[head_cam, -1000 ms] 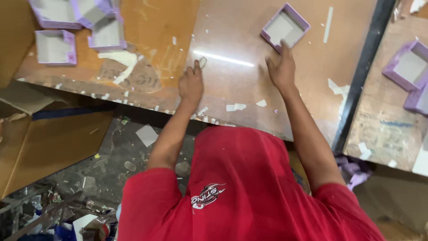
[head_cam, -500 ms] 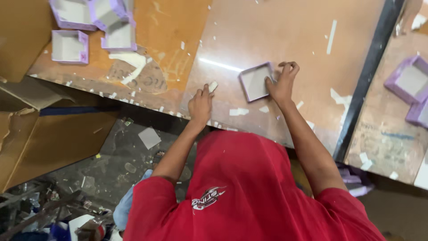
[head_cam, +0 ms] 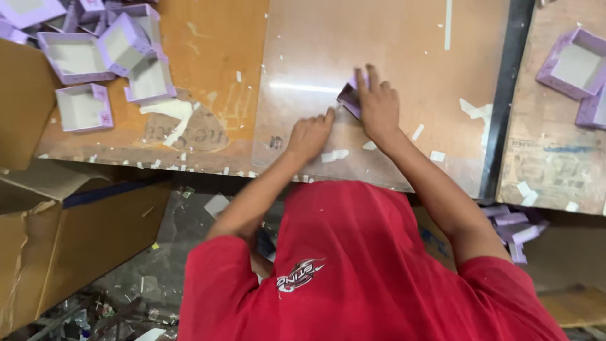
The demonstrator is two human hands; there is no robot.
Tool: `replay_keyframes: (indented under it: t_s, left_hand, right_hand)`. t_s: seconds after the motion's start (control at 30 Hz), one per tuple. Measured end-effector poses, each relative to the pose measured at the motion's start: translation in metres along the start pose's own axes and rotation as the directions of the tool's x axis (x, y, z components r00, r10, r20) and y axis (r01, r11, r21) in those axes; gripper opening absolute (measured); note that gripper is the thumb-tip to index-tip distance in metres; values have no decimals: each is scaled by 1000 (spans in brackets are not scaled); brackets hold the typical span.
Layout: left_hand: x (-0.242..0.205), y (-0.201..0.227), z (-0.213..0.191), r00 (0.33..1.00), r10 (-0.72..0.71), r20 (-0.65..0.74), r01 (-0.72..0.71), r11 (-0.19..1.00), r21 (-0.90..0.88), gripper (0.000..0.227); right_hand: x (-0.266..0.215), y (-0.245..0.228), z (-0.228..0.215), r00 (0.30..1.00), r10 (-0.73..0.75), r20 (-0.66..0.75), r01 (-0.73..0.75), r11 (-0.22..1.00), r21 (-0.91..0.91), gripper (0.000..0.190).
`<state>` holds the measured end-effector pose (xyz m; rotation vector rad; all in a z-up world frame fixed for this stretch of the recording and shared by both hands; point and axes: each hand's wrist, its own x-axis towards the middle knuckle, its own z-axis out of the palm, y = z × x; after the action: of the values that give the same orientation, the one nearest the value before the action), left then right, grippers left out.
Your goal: The person repeatedly picks up small purple cardboard boxes and uses a wooden stick to press and fold the inner flaps. They handle the boxes one at a time, rotating them to work on different sides, and place finished units aside on the table.
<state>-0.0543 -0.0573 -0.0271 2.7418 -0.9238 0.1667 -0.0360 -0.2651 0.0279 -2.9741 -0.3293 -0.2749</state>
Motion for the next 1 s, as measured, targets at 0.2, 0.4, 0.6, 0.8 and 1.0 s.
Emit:
replay_keyframes:
  t_s: [0.2,0.4,0.6,0.8,1.0]
  left_hand:
    - [30,-34,48,974,219,52,-225,923,311,49]
    - [28,-37,76,971,240,24,-241,967,86,45]
    - [4,4,75,946,315,69,-312,948,-60,24]
    - [48,-46,83,992,108,61,-112,991,66,29]
    - [37,-15,64,978,145,151,-126,984,-129,35]
  right_hand:
    - [17,-7,-27,971,-149,189,90,953,289,73]
    - [24,3,-23,960,-201,194,123,927,353,66]
    - [26,1,-22,966,-166,196,83,923,375,74]
    - [23,7,-20,949,-178,261,62,915,398,76]
    - [22,23,-1,968,-204,144,131,906,401,87]
